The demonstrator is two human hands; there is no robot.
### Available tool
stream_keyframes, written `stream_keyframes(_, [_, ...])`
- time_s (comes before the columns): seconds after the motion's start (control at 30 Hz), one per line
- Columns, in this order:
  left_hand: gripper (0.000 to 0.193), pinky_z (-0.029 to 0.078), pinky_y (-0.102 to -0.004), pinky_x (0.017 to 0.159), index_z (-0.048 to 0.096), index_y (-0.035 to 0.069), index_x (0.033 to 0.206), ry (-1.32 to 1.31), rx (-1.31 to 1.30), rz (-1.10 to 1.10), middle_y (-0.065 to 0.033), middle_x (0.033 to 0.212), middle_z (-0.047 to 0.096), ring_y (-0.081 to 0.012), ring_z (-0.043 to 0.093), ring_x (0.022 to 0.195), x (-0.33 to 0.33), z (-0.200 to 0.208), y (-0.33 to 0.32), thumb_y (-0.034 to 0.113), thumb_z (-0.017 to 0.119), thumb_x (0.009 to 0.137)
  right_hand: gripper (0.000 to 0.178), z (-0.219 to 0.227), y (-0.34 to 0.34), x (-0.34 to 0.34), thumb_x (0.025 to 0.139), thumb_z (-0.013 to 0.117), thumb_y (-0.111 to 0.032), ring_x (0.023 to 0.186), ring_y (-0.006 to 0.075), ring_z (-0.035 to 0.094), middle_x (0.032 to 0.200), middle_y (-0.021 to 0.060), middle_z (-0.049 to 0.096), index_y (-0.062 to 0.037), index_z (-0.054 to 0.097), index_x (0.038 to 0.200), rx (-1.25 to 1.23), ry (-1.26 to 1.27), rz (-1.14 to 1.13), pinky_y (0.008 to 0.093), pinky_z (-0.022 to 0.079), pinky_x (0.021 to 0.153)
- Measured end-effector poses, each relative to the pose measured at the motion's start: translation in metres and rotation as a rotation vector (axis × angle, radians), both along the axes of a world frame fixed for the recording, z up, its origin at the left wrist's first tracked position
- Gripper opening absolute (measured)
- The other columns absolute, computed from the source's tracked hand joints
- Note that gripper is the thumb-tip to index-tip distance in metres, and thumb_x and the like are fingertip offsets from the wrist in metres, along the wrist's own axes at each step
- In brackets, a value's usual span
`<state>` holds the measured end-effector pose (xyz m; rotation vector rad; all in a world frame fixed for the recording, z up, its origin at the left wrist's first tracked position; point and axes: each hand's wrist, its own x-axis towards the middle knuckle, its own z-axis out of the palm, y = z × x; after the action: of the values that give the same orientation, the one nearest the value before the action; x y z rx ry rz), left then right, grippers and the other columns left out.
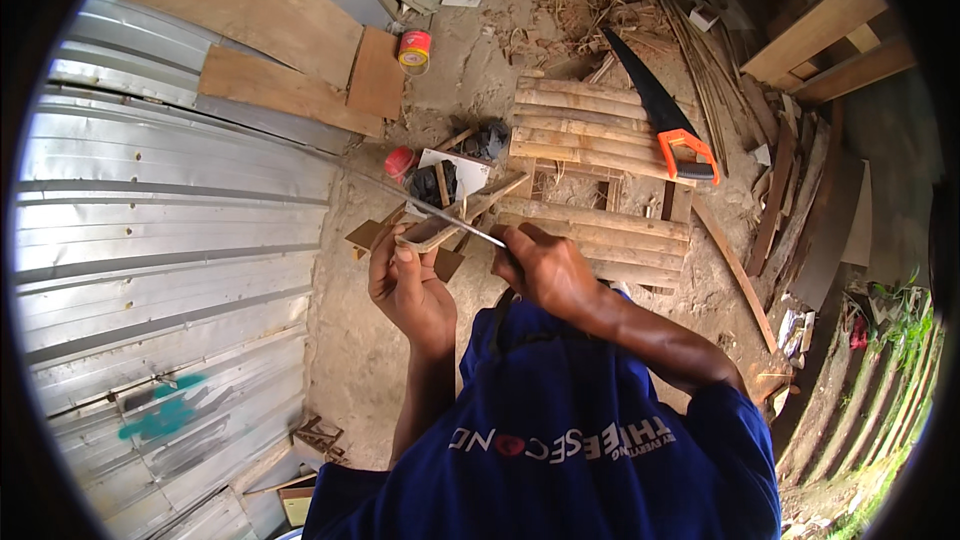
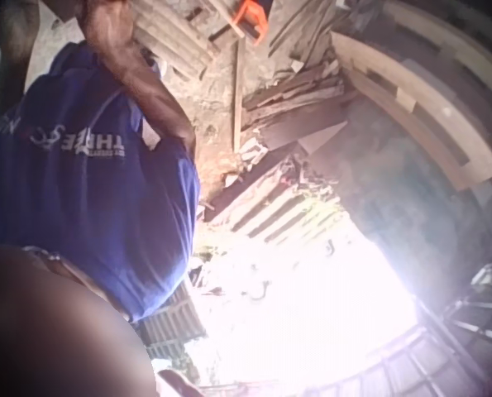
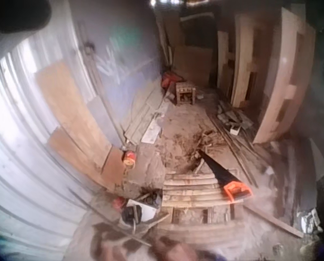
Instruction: The person uses a hand saw to cut a small wooden stick placed on a wooden pallet. After cutting, the person picks up a knife and scrapes the cut piece of wood.
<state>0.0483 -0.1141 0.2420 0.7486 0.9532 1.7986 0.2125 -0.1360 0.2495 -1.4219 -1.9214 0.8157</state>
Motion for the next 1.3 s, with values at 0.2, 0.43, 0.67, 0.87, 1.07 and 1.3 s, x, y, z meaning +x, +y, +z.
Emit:
stream_keyframes(0.2, [0.028, 0.053, -0.0408, 0.095, 0.059, -0.006, 0.11, 0.026, 0.066, -0.05, -0.013, 0.116, 0.059, -0.0239, 0.062, 0.105, 0.0, -0.002, -0.001, 0.013, 0.065, 0.091, 0.031, -0.002, 0.007, 0.004, 0.084, 0.065, -0.014, 0.07, 0.0365, 0.065, 0.087, 0.0172, 0.062, -0.0023, 0.058, 0.112, 0.054, 0.0, 0.018, 0.0432, 0.054, 0.059])
stream_keyframes(0.43, [0.027, 0.052, -0.0394, 0.095, 0.059, -0.006, 0.111, -0.009, -0.01, 0.027, -0.013, 0.118, 0.058, -0.0238, 0.061, 0.106, 0.0, -0.003, -0.008, 0.012, 0.064, 0.091, 0.037, -0.01, 0.006, 0.007, 0.083, 0.068, -0.015, 0.064, 0.0343, 0.064, 0.083, 0.0161, 0.061, -0.0027, 0.056, 0.116, 0.063, -0.135, 0.032, 0.0427, 0.054, 0.056])
stream_keyframes(0.67, [0.027, 0.05, -0.04, 0.097, 0.059, -0.006, 0.112, -0.007, -0.014, 0.042, -0.0119, 0.116, 0.058, -0.0237, 0.06, 0.106, 0.002, -0.004, -0.01, 0.012, 0.062, 0.092, 0.035, -0.003, 0.01, 0.01, 0.085, 0.067, -0.017, 0.066, 0.0372, 0.064, 0.083, 0.0165, 0.062, -0.0024, 0.056, 0.115, 0.022, -0.085, 0.068, 0.0436, 0.054, 0.055])
stream_keyframes(0.87, [0.031, 0.05, -0.0414, 0.098, 0.058, -0.004, 0.115, -0.039, 0.005, 0.006, -0.0126, 0.114, 0.061, -0.0234, 0.062, 0.106, -0.003, 0.001, -0.003, 0.016, 0.064, 0.093, 0.036, 0.005, 0.013, 0.005, 0.083, 0.067, -0.017, 0.065, 0.0359, 0.064, 0.082, 0.0162, 0.061, -0.0031, 0.055, 0.114, 0.146, -0.024, 0.16, 0.0435, 0.053, 0.054])
stream_keyframes(1.07, [0.031, 0.049, -0.0405, 0.099, 0.058, -0.005, 0.114, -0.052, -0.006, 0.016, -0.013, 0.115, 0.059, -0.0233, 0.061, 0.107, -0.004, 0.004, -0.002, 0.016, 0.064, 0.093, 0.028, 0.002, 0.019, 0.003, 0.086, 0.064, -0.018, 0.065, 0.0362, 0.064, 0.083, 0.0186, 0.062, -0.002, 0.055, 0.107, 0.143, -0.04, 0.194, 0.0436, 0.052, 0.053])
stream_keyframes(1.3, [0.029, 0.05, -0.037, 0.097, 0.059, -0.006, 0.112, -0.025, -0.021, -0.013, -0.0093, 0.118, 0.056, -0.0224, 0.06, 0.107, -0.002, 0.0, -0.01, 0.014, 0.064, 0.092, 0.032, -0.012, 0.02, 0.009, 0.09, 0.06, -0.025, 0.058, 0.0349, 0.066, 0.079, 0.0191, 0.064, -0.0001, 0.054, 0.109, 0.189, -0.041, 0.245, 0.0455, 0.054, 0.051])
